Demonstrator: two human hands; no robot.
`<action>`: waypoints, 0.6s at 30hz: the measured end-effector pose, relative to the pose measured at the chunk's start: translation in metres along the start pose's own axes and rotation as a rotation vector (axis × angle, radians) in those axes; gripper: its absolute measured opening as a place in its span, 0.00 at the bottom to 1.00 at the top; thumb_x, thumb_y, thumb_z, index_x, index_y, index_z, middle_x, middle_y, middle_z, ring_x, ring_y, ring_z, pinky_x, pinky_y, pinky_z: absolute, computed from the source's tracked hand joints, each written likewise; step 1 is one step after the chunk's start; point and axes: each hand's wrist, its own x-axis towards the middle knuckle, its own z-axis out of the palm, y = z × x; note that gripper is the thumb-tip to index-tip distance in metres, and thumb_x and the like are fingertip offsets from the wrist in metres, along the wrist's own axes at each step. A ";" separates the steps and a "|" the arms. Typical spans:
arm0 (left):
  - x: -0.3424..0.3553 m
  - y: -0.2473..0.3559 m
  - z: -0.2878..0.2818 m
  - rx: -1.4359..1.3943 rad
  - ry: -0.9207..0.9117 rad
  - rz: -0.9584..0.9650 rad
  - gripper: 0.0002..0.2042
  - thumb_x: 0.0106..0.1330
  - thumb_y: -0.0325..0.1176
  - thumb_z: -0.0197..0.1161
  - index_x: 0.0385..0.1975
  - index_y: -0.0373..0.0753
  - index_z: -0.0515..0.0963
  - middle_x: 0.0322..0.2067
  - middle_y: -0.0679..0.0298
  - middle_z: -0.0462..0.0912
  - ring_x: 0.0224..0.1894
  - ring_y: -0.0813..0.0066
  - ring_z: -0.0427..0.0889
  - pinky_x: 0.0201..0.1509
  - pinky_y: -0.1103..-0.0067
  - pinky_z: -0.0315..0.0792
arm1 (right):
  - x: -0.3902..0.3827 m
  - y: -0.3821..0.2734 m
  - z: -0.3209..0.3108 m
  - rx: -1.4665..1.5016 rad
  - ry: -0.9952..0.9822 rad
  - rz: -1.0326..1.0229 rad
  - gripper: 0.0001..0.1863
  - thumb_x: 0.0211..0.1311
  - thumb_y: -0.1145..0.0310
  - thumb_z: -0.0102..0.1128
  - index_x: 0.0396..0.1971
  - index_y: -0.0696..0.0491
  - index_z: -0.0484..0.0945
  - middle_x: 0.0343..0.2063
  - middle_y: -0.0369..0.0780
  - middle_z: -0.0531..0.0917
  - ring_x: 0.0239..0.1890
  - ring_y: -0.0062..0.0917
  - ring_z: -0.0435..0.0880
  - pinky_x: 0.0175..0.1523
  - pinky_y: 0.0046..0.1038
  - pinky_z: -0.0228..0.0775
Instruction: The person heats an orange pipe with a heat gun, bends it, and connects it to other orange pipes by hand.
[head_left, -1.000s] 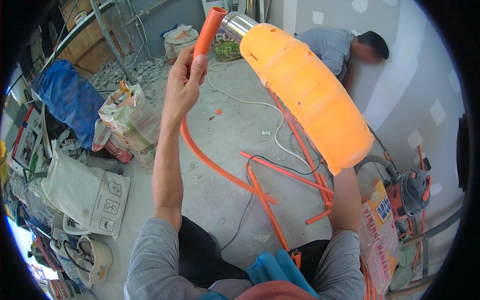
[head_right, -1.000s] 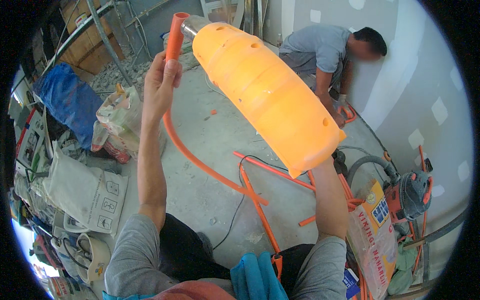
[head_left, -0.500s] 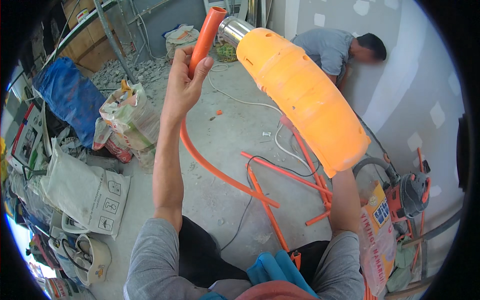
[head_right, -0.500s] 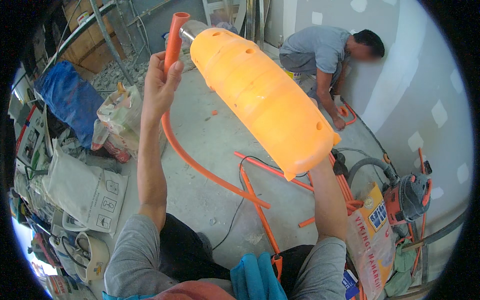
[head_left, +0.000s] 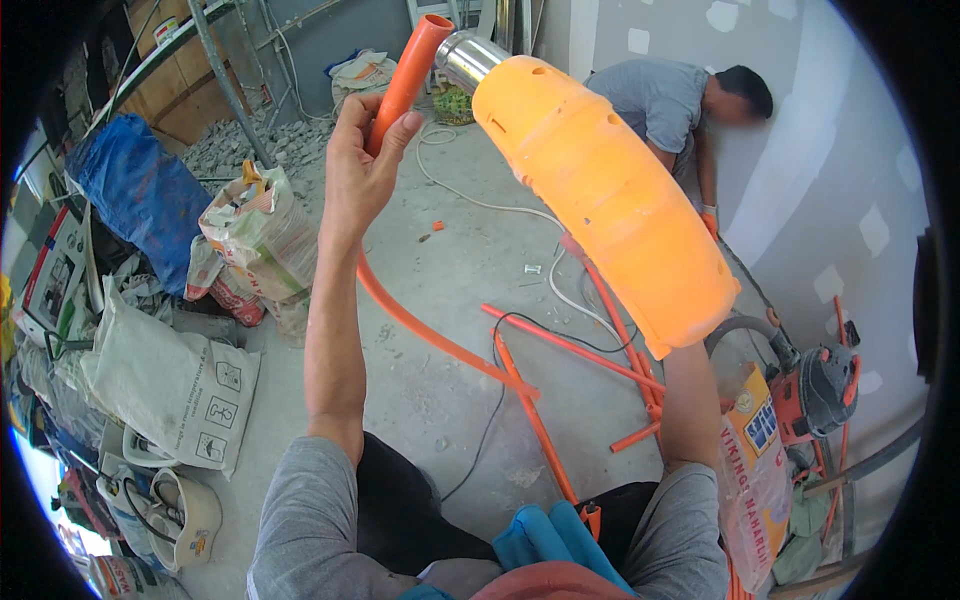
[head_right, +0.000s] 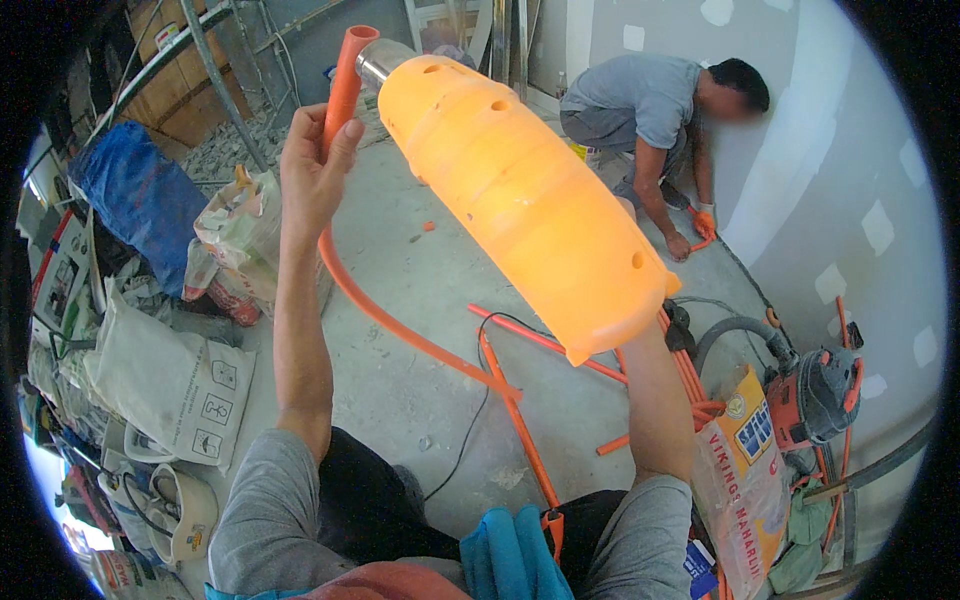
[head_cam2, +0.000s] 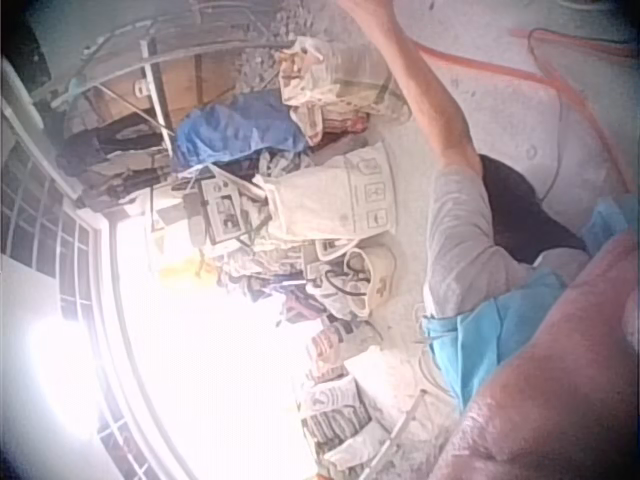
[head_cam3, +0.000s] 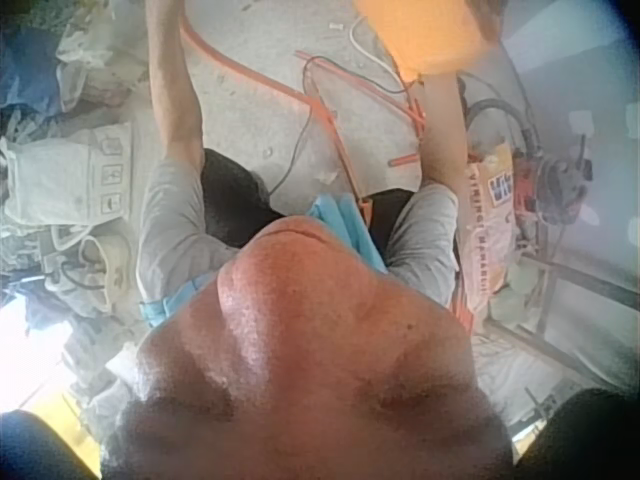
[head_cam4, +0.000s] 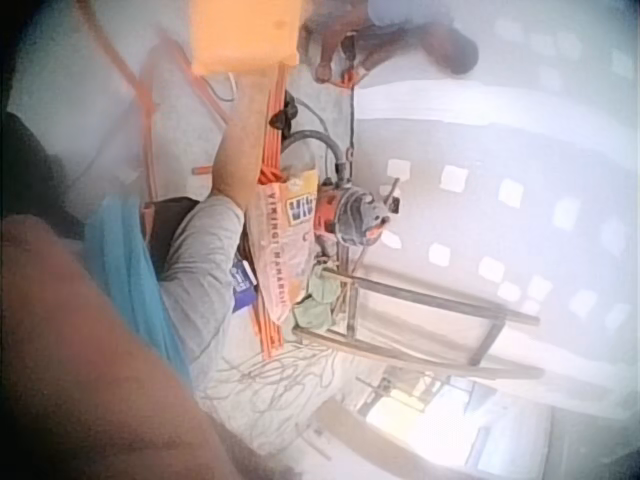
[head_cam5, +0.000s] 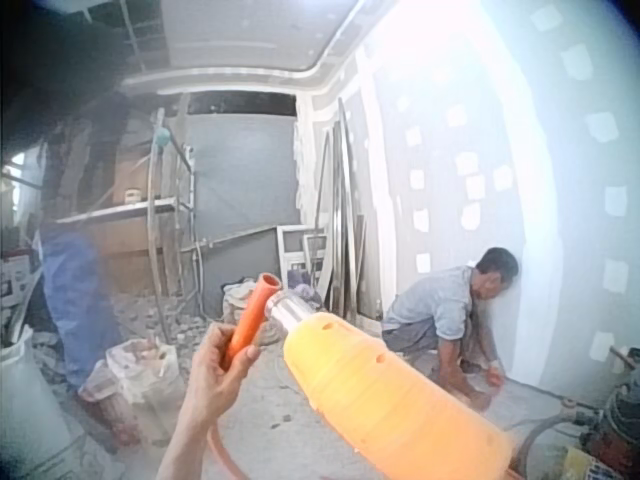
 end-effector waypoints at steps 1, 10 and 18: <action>0.000 -0.001 0.002 -0.004 0.000 0.000 0.16 0.73 0.39 0.66 0.48 0.34 0.73 0.30 0.72 0.76 0.29 0.88 0.70 0.33 0.88 0.65 | 0.001 0.000 -0.001 0.001 -0.001 0.001 0.28 0.73 0.56 0.60 0.68 0.50 0.69 0.66 0.39 0.74 0.67 0.30 0.73 0.71 0.37 0.62; 0.001 0.003 0.006 -0.065 0.022 0.014 0.17 0.74 0.40 0.64 0.52 0.33 0.75 0.32 0.70 0.78 0.33 0.85 0.74 0.39 0.85 0.69 | 0.009 0.003 0.006 -0.034 -0.018 0.019 0.28 0.72 0.56 0.60 0.67 0.50 0.70 0.65 0.39 0.75 0.66 0.30 0.73 0.70 0.36 0.62; 0.001 -0.009 0.008 0.026 0.043 0.010 0.16 0.76 0.38 0.60 0.55 0.34 0.76 0.34 0.69 0.80 0.37 0.84 0.77 0.46 0.83 0.73 | 0.012 0.009 0.007 -0.043 -0.028 0.033 0.28 0.72 0.56 0.61 0.67 0.50 0.70 0.65 0.38 0.75 0.65 0.29 0.74 0.70 0.36 0.63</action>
